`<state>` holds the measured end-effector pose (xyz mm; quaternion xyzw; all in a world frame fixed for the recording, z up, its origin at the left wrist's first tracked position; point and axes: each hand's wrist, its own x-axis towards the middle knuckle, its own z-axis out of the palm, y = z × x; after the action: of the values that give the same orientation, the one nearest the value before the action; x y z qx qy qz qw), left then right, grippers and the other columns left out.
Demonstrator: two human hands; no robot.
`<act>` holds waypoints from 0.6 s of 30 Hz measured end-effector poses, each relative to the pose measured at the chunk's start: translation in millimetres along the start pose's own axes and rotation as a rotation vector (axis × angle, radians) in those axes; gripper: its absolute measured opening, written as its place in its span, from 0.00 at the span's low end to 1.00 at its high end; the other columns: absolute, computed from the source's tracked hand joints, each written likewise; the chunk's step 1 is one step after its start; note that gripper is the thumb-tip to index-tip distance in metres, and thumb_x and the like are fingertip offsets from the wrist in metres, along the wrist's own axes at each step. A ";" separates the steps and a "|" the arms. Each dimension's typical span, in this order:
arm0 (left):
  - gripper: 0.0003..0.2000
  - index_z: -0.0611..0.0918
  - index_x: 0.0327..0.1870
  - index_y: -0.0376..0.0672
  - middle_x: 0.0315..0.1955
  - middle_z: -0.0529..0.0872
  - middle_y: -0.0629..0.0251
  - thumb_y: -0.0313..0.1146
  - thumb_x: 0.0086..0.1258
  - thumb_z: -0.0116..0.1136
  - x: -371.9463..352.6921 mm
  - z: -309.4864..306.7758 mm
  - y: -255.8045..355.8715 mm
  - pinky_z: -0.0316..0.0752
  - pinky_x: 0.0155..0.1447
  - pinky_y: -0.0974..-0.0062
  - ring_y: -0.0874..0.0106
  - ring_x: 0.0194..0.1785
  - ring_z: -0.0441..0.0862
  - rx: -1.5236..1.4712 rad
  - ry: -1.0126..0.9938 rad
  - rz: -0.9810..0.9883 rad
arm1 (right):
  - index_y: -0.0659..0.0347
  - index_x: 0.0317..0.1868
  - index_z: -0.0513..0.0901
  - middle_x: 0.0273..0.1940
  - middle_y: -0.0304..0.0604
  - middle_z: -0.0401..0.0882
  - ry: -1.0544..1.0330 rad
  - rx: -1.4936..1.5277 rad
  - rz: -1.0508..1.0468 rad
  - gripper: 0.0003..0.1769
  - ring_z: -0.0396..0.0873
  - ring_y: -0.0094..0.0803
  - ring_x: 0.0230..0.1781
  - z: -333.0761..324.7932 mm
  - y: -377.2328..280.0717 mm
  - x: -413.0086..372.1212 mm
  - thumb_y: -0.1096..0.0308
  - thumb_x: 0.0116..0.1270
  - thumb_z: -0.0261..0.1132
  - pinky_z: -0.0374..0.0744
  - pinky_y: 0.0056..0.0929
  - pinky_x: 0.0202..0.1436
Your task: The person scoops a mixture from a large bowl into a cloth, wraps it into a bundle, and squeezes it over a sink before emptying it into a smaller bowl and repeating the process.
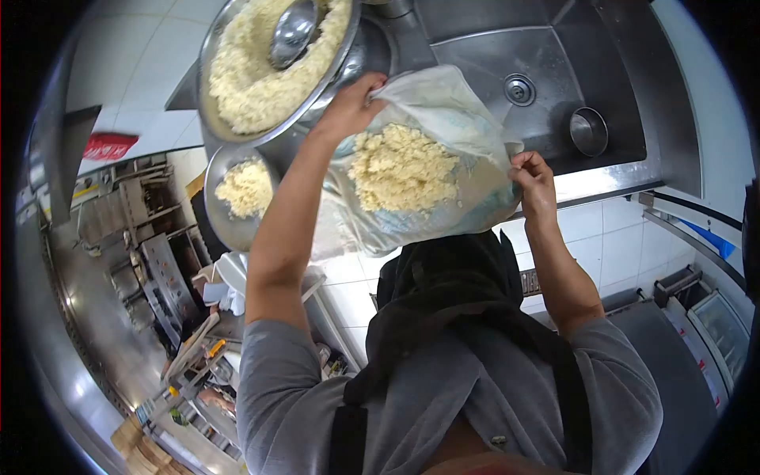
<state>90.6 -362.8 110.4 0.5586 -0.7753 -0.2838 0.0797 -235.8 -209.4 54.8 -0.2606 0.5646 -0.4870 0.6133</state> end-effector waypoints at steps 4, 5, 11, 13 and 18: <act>0.13 0.79 0.48 0.42 0.41 0.85 0.53 0.27 0.61 0.62 -89.0 -33.3 -16.5 0.76 0.44 0.65 0.58 0.44 0.84 -0.190 0.077 -0.124 | 0.60 0.40 0.78 0.33 0.29 0.74 -0.279 -0.034 -0.096 0.10 0.73 0.17 0.34 49.0 -10.6 -45.2 0.79 0.57 0.61 0.70 0.18 0.38; 0.12 0.80 0.45 0.41 0.40 0.85 0.53 0.24 0.60 0.61 -104.0 -35.9 -23.4 0.77 0.44 0.65 0.59 0.42 0.84 -0.295 0.119 -0.124 | 0.61 0.41 0.77 0.34 0.30 0.75 -0.358 -0.037 -0.120 0.11 0.74 0.17 0.36 57.2 -1.6 -51.8 0.80 0.56 0.61 0.70 0.18 0.38; 0.12 0.83 0.34 0.39 0.41 0.86 0.59 0.14 0.57 0.50 -159.4 -26.3 -127.0 0.76 0.55 0.66 0.63 0.49 0.82 0.125 0.063 0.091 | 0.64 0.43 0.77 0.35 0.43 0.78 -0.729 -0.629 -0.383 0.13 0.79 0.33 0.36 106.8 45.5 -111.4 0.78 0.55 0.62 0.78 0.32 0.42; 0.11 0.83 0.34 0.40 0.43 0.85 0.60 0.15 0.55 0.51 -163.8 -8.7 -155.9 0.78 0.53 0.66 0.62 0.52 0.80 0.266 0.051 0.187 | 0.64 0.44 0.78 0.38 0.49 0.78 -0.849 -0.851 -0.624 0.15 0.79 0.46 0.40 111.2 96.9 -113.0 0.77 0.54 0.63 0.78 0.42 0.48; 0.18 0.83 0.51 0.47 0.62 0.75 0.58 0.25 0.58 0.55 -170.1 16.6 -133.8 0.70 0.66 0.58 0.57 0.67 0.69 0.469 0.077 0.008 | 0.61 0.53 0.75 0.44 0.52 0.77 -0.641 -1.119 -0.466 0.24 0.78 0.50 0.45 121.8 135.2 -150.8 0.72 0.53 0.66 0.77 0.41 0.51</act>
<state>254.9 -230.7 58.8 0.5690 -0.8187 -0.0742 -0.0216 -62.7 -50.3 31.0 -0.7842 0.4510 -0.1403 0.4024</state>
